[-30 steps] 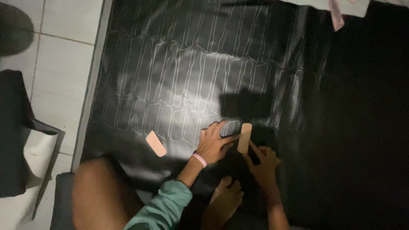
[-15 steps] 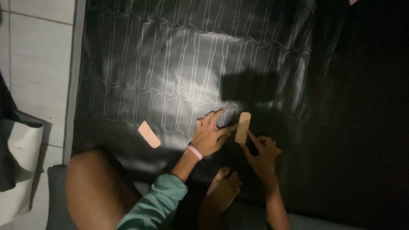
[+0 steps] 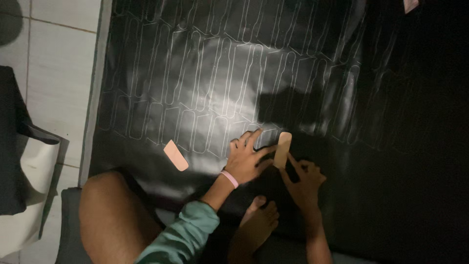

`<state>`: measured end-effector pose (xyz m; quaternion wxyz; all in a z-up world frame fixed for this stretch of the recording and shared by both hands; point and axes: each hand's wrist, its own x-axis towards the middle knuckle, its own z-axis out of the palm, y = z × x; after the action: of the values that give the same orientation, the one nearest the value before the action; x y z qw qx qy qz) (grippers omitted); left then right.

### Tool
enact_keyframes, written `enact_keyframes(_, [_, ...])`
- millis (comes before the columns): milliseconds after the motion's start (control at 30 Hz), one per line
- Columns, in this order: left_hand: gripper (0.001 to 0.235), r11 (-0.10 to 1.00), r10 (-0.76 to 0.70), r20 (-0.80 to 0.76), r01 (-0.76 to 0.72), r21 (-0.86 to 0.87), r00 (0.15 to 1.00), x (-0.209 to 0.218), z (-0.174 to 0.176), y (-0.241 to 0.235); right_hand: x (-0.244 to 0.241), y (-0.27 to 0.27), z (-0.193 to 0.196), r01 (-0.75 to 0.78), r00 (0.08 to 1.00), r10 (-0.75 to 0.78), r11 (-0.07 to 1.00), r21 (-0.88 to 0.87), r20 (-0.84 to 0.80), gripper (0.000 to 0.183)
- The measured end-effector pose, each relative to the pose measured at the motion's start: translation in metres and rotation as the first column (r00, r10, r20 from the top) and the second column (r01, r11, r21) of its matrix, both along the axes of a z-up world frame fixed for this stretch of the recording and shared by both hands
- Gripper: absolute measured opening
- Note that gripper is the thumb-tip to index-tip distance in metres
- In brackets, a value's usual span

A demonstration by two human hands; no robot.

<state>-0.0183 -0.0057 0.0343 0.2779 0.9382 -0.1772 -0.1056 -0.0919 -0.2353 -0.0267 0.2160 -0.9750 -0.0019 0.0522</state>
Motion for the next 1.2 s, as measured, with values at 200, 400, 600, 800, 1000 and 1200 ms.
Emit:
enact_keyframes(200, [0.046, 0.993, 0.109, 0.039, -0.111, 0.048, 0.993, -0.006, -0.006, -0.021, -0.007, -0.001, -0.009, 0.001, 0.999, -0.001, 1.0, -0.006, -0.044, 0.058])
enact_keyframes(400, [0.061, 0.846, 0.381, -0.367, -0.48, -0.233, 0.849, -0.024, -0.03, -0.101, 0.018, -0.026, -0.001, 0.167, 0.986, -0.159, 0.935, 0.312, -0.051, 0.04])
enact_keyframes(600, [0.049, 0.216, -0.396, -0.039, 0.134, 0.967, 0.917, -0.062, -0.075, -0.17, 0.073, -0.027, 0.046, 0.129, 0.991, -0.125, 0.762, 0.635, -0.052, 0.03])
enact_keyframes(800, [0.055, 0.328, -0.462, -0.364, 0.537, 0.777, 0.809, -0.081, -0.097, -0.182, 0.1, -0.001, 0.094, -0.412, 0.791, 0.563, 0.78, 0.472, -0.24, 0.023])
enact_keyframes(1000, [0.072, 0.292, -0.481, -0.475, 0.645, 0.706, 0.737, -0.081, -0.085, -0.177, 0.103, -0.002, 0.105, -0.453, 0.785, 0.586, 0.764, 0.459, -0.201, 0.022])
enact_keyframes(1200, [0.059, 0.738, 0.042, 0.066, -0.076, 0.671, 0.997, -0.051, -0.067, -0.17, 0.117, -0.02, 0.084, -0.552, 0.833, 0.533, 0.822, 0.141, 0.148, 0.026])
